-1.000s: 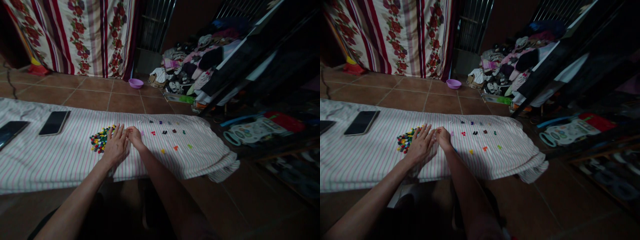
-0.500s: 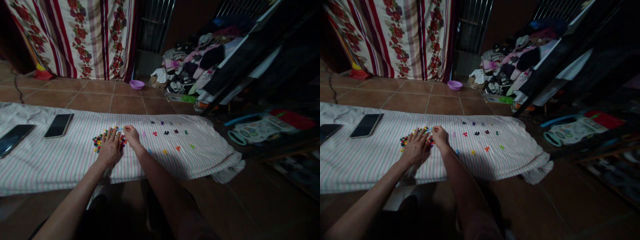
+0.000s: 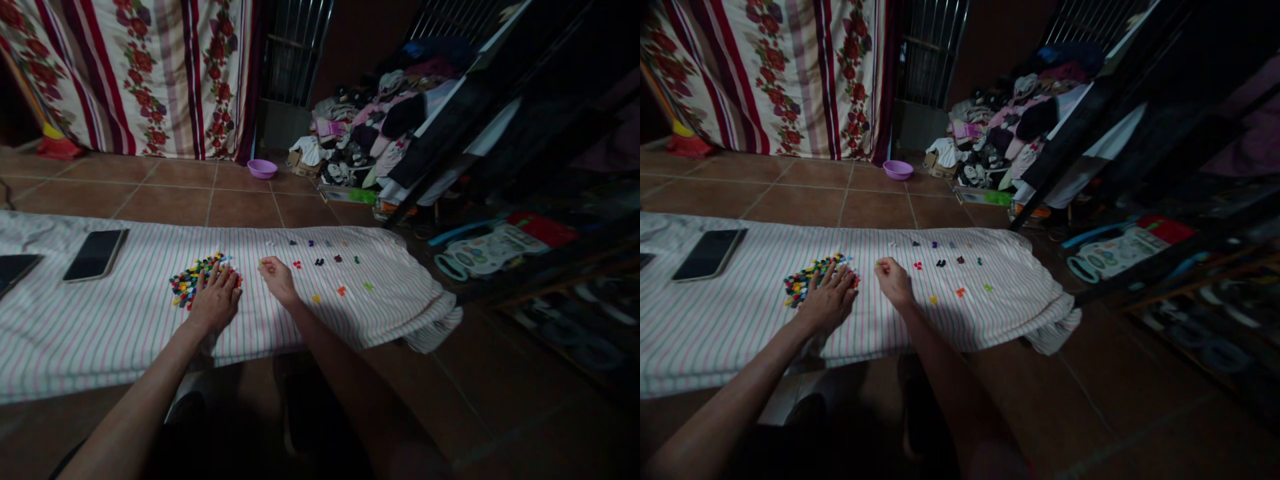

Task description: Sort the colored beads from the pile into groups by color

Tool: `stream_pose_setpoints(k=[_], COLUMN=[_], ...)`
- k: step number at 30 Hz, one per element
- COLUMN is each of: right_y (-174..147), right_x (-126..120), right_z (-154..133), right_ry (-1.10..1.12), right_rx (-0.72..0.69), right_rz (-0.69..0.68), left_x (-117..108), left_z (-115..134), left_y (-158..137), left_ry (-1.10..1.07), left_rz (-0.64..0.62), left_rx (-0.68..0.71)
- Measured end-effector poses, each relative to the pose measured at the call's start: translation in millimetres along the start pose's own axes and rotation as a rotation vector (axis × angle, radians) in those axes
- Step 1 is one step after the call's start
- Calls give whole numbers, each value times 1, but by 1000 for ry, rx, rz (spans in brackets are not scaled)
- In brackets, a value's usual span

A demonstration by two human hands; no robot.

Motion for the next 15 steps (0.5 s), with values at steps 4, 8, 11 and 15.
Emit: stream_pose_setpoints(k=[4, 8, 11, 15], right_y=[-3, -6, -12, -21], right_x=[-60, -132, -182, -235], right_z=[21, 47, 68, 91], right_ry=[29, 10, -48, -152], right_rx=[-13, 37, 96, 152], right_rz=[106, 277, 398, 526], left_x=[6, 9, 9, 8], left_z=[-2, -3, -2, -3], left_y=[2, 5, 8, 11], left_ry=[6, 15, 24, 31], left_rz=[-12, -16, 0, 38], left_rx=[-15, -27, -29, -30])
Point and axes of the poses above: each hand's wrist, its own y-axis towards the middle knuckle, its own x-axis out of the palm, z = x × y, the point moved 8 cm from there along y, towards the middle knuckle, and after that the axes turned 14 degrees about x, right-handed, at the moved point
